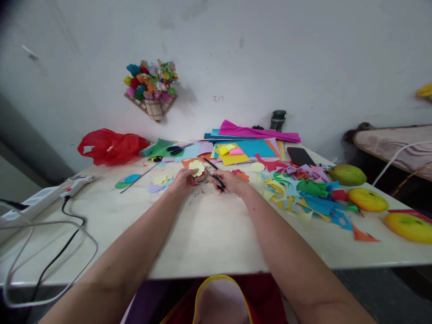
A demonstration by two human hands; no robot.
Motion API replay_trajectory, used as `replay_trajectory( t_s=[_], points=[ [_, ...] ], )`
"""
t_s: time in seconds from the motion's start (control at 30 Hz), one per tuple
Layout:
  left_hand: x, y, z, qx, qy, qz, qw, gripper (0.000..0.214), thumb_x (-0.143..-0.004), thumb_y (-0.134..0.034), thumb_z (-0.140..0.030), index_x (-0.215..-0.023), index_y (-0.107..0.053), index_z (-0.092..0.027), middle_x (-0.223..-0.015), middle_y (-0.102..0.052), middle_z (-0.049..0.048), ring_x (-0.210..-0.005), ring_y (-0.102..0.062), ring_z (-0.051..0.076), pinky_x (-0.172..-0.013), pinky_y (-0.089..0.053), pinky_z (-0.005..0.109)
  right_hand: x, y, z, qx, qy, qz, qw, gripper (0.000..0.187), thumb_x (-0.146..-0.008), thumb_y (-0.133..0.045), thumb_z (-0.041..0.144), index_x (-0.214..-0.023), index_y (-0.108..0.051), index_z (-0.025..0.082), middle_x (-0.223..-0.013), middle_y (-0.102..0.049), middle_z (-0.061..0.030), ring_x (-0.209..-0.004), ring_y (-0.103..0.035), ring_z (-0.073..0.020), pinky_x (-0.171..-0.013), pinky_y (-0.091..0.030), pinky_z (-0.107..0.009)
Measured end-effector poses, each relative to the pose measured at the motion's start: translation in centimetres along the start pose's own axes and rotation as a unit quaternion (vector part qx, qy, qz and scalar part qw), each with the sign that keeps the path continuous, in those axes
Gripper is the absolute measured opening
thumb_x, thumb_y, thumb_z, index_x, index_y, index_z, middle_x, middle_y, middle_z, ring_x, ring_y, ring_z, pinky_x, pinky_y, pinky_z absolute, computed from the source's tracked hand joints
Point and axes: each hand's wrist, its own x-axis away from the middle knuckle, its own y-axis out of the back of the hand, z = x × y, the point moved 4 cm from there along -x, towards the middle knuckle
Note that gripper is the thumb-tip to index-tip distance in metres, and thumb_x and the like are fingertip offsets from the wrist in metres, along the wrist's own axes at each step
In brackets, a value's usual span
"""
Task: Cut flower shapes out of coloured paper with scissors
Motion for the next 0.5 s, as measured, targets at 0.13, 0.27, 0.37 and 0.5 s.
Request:
replay_trajectory(
  t_s=[0.13,0.27,0.37,0.5],
  points=[
    [-0.05,0.09,0.05,0.000,0.004,-0.003,1.000,0.026,-0.062,-0.071,-0.013,-0.087,-0.065,-0.011,-0.086,-0.073,0.0098,-0.083,-0.073,0.027,-0.089,-0.058,0.041,-0.07,0.08,-0.07,0.005,0.003,-0.002,1.000,0.015,-0.083,-0.055,0.029,-0.073,-0.053,0.017,-0.056,-0.057,0.0019,-0.044,-0.051,-0.0080,-0.036,-0.024,-0.018],
    [-0.04,0.14,0.02,-0.003,0.004,-0.013,1.000,0.024,-0.062,-0.071,-0.012,-0.086,-0.066,-0.010,-0.085,-0.073,0.0101,-0.081,-0.073,0.026,-0.086,-0.059,0.040,-0.23,0.17,-0.27,0.014,-0.006,-0.002,1.000,0.013,-0.084,-0.056,0.028,-0.078,-0.056,0.017,-0.056,-0.058,0.0020,-0.043,-0.052,-0.0082,-0.036,-0.023,-0.019],
    [0.03,0.10,-0.07,-0.008,0.002,-0.017,1.000,0.020,-0.062,-0.070,-0.012,-0.082,-0.066,-0.010,-0.084,-0.074,0.0105,-0.081,-0.073,0.027,-0.085,-0.059,0.040,-0.32,0.25,-0.46,0.016,-0.015,-0.008,1.000,0.014,-0.085,-0.057,0.028,-0.077,-0.056,0.017,-0.055,-0.057,0.0021,-0.042,-0.051,-0.0080,-0.036,-0.023,-0.019],
    [0.15,0.06,-0.13,-0.012,0.001,-0.015,1.000,0.020,-0.062,-0.070,-0.011,-0.082,-0.066,-0.009,-0.087,-0.073,0.0131,-0.084,-0.073,0.029,-0.089,-0.058,0.042,-0.42,0.28,-0.62,0.025,-0.005,-0.006,1.000,0.019,-0.086,-0.060,0.033,-0.078,-0.057,0.016,-0.056,-0.058,0.0014,-0.042,-0.051,-0.0078,-0.035,-0.023,-0.019]
  ],
)
